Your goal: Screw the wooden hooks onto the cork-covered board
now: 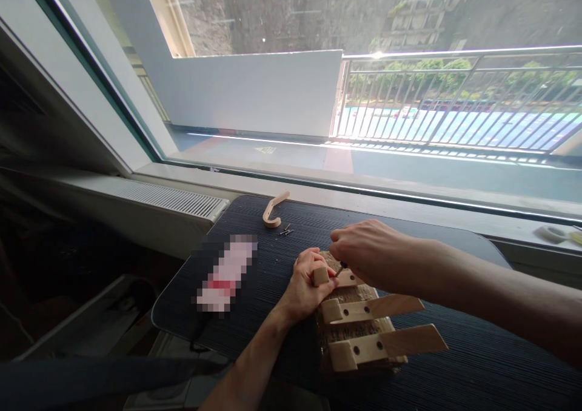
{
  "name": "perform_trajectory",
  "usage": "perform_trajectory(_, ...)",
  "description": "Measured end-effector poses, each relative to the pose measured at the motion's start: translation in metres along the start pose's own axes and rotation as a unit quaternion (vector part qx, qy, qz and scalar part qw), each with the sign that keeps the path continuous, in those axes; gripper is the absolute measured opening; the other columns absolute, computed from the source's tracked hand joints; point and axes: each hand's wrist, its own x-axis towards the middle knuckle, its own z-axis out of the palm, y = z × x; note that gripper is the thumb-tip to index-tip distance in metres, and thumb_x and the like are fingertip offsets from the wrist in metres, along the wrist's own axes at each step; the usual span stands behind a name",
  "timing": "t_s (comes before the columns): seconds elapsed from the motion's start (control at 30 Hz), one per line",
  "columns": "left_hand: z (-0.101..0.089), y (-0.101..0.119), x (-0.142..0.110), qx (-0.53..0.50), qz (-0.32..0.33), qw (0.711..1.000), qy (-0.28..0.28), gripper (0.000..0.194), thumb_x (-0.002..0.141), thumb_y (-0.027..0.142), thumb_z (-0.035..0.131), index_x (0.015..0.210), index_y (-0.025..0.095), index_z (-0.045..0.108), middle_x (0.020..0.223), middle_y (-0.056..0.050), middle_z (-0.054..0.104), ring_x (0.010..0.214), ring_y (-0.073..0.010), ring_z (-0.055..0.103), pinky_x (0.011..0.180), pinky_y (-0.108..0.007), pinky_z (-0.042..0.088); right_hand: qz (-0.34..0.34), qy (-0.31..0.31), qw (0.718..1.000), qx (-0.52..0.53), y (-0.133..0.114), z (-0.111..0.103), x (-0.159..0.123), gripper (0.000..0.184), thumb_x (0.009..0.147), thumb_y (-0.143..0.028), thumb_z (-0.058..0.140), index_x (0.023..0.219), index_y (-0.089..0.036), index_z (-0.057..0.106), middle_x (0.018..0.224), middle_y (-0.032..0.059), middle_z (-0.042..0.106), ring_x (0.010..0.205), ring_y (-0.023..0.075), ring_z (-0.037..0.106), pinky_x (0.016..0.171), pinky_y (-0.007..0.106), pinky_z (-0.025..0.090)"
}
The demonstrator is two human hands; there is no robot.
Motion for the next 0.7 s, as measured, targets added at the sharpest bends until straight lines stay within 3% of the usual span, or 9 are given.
perform_trajectory(0.4, 0.001, -0.003, -0.003, -0.005, 0.01, 1.0, 0.004, 0.008, 0.068, 0.016, 0.07, 0.073, 0.021, 0.065, 0.091, -0.004, 0.057, 0.115, -0.0242, 0.043, 0.101, -0.041, 0.031, -0.002, 0.011, 1.0, -0.007, 0.006, 0.003, 0.001, 0.022, 0.075, -0.013, 0.047, 0.059, -0.015, 0.062, 0.055, 0.004, 0.06, 0.048, 0.0098, 0.046, 0.046, 0.025, 0.022)
perform_trajectory(0.6, -0.001, -0.001, -0.001, -0.002, 0.017, 1.0, 0.002, 0.008, 0.068, 0.016, 0.069, 0.069, 0.02, 0.063, 0.088, -0.004, 0.058, 0.111, -0.0235, 0.046, 0.1, -0.04, 0.032, 0.018, -0.007, 1.0, -0.01, -0.001, -0.006, -0.002, 0.011, 0.071, -0.012, 0.055, 0.071, -0.015, 0.065, 0.069, 0.0052, 0.064, 0.06, 0.0138, 0.056, 0.048, 0.026, 0.025)
perform_trajectory(0.7, -0.002, 0.003, 0.0, -0.003, 0.002, 1.0, -0.006, 0.007, 0.069, 0.017, 0.069, 0.068, 0.021, 0.063, 0.09, -0.004, 0.058, 0.113, -0.0239, 0.045, 0.1, -0.04, 0.033, 0.004, -0.042, 0.999, -0.013, -0.006, -0.012, -0.002, 0.014, 0.071, -0.008, 0.057, 0.078, -0.015, 0.066, 0.079, 0.0065, 0.064, 0.07, 0.0161, 0.059, 0.051, 0.026, 0.028)
